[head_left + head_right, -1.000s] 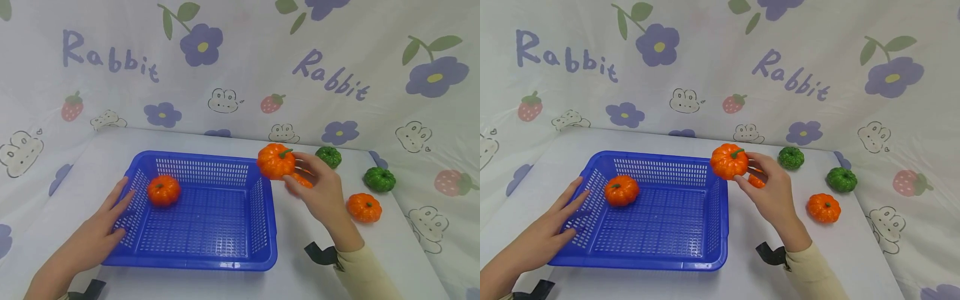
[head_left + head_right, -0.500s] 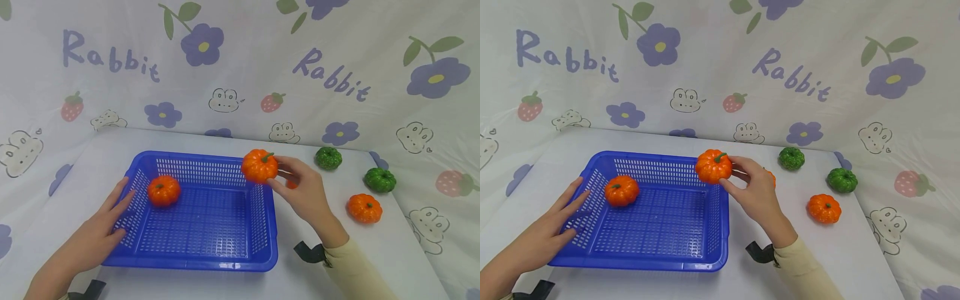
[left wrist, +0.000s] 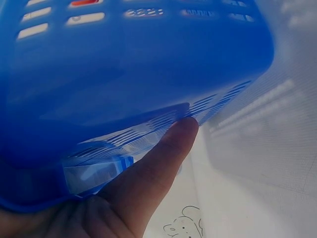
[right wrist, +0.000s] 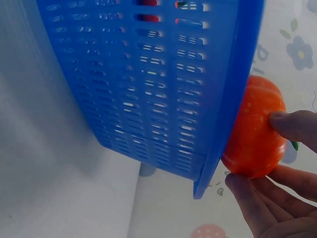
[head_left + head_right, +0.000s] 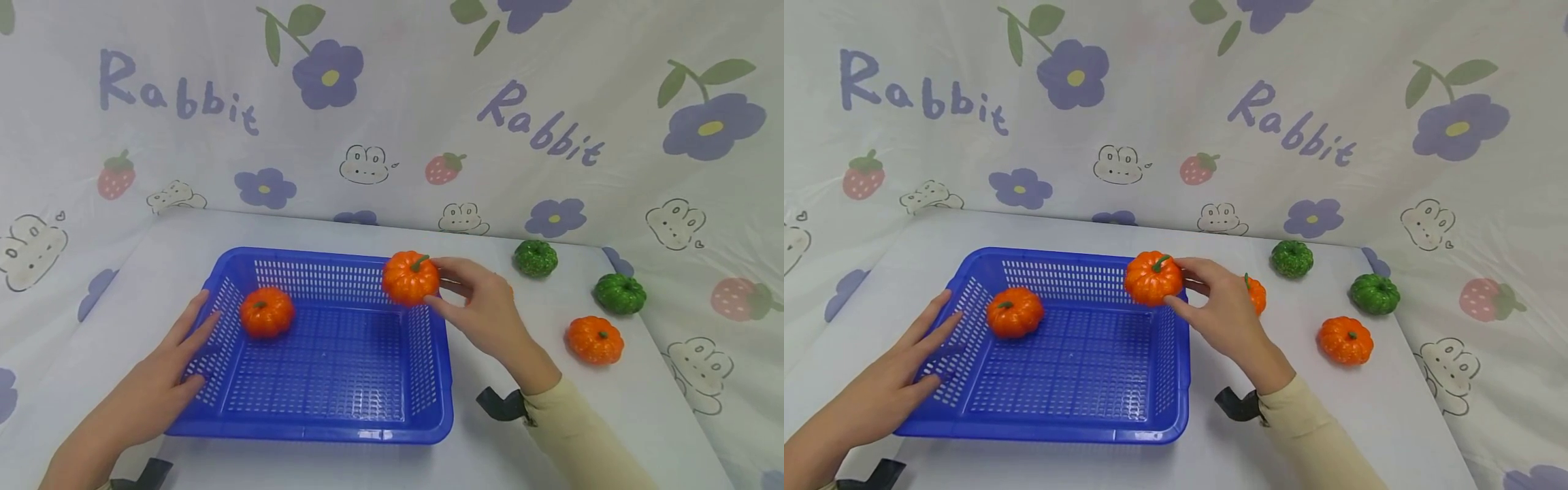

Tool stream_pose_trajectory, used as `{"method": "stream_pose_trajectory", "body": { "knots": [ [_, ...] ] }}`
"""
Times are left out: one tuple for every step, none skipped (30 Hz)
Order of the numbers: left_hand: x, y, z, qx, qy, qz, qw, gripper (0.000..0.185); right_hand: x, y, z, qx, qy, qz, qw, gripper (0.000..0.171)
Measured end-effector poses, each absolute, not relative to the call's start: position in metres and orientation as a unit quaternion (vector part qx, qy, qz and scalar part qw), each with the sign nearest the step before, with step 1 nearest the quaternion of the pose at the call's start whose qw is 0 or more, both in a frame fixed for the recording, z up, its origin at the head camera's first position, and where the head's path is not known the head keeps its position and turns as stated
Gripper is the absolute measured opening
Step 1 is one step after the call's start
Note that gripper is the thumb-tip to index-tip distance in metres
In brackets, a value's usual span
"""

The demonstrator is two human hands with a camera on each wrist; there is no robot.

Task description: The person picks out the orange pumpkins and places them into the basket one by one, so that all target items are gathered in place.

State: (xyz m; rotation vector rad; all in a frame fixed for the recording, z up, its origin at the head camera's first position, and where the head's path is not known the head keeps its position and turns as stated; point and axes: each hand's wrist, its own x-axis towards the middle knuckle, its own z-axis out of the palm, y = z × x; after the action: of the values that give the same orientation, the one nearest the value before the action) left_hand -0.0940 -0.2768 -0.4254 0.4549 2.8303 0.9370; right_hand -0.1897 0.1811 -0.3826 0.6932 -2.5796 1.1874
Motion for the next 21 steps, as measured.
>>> {"method": "stream_pose_trajectory", "body": {
  "knots": [
    [-0.094, -0.277, -0.425, 0.151, 0.936, 0.311, 0.063, 0.083, -0.190, 0.180, -0.382, 0.237, -0.877, 0.405, 0.104, 0.056],
    [-0.094, -0.277, -0.425, 0.151, 0.936, 0.312, 0.063, 0.083, -0.190, 0.179, -0.382, 0.239, -0.877, 0.404, 0.099, 0.056],
    [-0.094, -0.277, -0.425, 0.151, 0.936, 0.313, 0.062, 0.083, -0.189, 0.177, -0.383, 0.240, -0.878, 0.403, 0.095, 0.056],
    [-0.094, -0.277, -0.425, 0.151, 0.935, 0.314, 0.062, 0.082, -0.189, 0.176, -0.383, 0.241, -0.879, 0.402, 0.091, 0.056],
    [-0.094, -0.277, -0.425, 0.151, 0.935, 0.315, 0.062, 0.082, -0.189, 0.175, -0.383, 0.242, -0.879, 0.401, 0.087, 0.056],
    [-0.094, -0.277, -0.426, 0.152, 0.935, 0.316, 0.061, 0.082, -0.189, 0.173, -0.383, 0.243, -0.880, 0.399, 0.084, 0.056],
    [-0.094, -0.277, -0.426, 0.152, 0.934, 0.317, 0.060, 0.083, -0.188, 0.171, -0.383, 0.244, -0.882, 0.395, 0.081, 0.055],
    [-0.094, -0.277, -0.426, 0.152, 0.935, 0.316, 0.060, 0.082, -0.188, 0.170, -0.384, 0.245, -0.885, 0.389, 0.078, 0.055],
    [-0.094, -0.277, -0.426, 0.152, 0.935, 0.316, 0.059, 0.082, -0.188, 0.169, -0.385, 0.246, -0.888, 0.382, 0.076, 0.055],
    [-0.094, -0.277, -0.426, 0.152, 0.935, 0.315, 0.058, 0.082, -0.189, 0.168, -0.385, 0.247, -0.890, 0.375, 0.074, 0.054],
    [-0.094, -0.277, -0.427, 0.152, 0.935, 0.315, 0.058, 0.082, -0.189, 0.167, -0.386, 0.249, -0.893, 0.367, 0.072, 0.054],
    [-0.094, -0.278, -0.427, 0.152, 0.936, 0.314, 0.056, 0.082, -0.189, 0.166, -0.387, 0.250, -0.897, 0.356, 0.071, 0.054],
    [-0.094, -0.278, -0.427, 0.152, 0.936, 0.313, 0.055, 0.082, -0.189, 0.165, -0.388, 0.251, -0.902, 0.344, 0.072, 0.055],
    [-0.094, -0.278, -0.427, 0.152, 0.936, 0.313, 0.055, 0.082, -0.189, 0.164, -0.388, 0.253, -0.905, 0.334, 0.072, 0.055],
    [-0.094, -0.278, -0.427, 0.153, 0.936, 0.313, 0.054, 0.082, -0.190, 0.164, -0.389, 0.254, -0.909, 0.324, 0.073, 0.056],
    [-0.094, -0.278, -0.427, 0.152, 0.936, 0.313, 0.054, 0.082, -0.190, 0.163, -0.389, 0.254, -0.912, 0.314, 0.073, 0.057],
    [-0.094, -0.278, -0.427, 0.152, 0.936, 0.314, 0.054, 0.082, -0.190, 0.163, -0.390, 0.254, -0.915, 0.304, 0.072, 0.057],
    [-0.094, -0.278, -0.427, 0.152, 0.936, 0.314, 0.055, 0.082, -0.190, 0.162, -0.390, 0.254, -0.918, 0.295, 0.073, 0.058],
    [-0.094, -0.278, -0.427, 0.151, 0.936, 0.314, 0.055, 0.082, -0.191, 0.162, -0.390, 0.255, -0.920, 0.287, 0.072, 0.059],
    [-0.094, -0.278, -0.427, 0.151, 0.936, 0.314, 0.056, 0.082, -0.191, 0.161, -0.390, 0.256, -0.922, 0.282, 0.071, 0.059],
    [-0.094, -0.278, -0.426, 0.151, 0.936, 0.314, 0.056, 0.083, -0.191, 0.161, -0.390, 0.257, -0.923, 0.277, 0.068, 0.059]
  ]
}}
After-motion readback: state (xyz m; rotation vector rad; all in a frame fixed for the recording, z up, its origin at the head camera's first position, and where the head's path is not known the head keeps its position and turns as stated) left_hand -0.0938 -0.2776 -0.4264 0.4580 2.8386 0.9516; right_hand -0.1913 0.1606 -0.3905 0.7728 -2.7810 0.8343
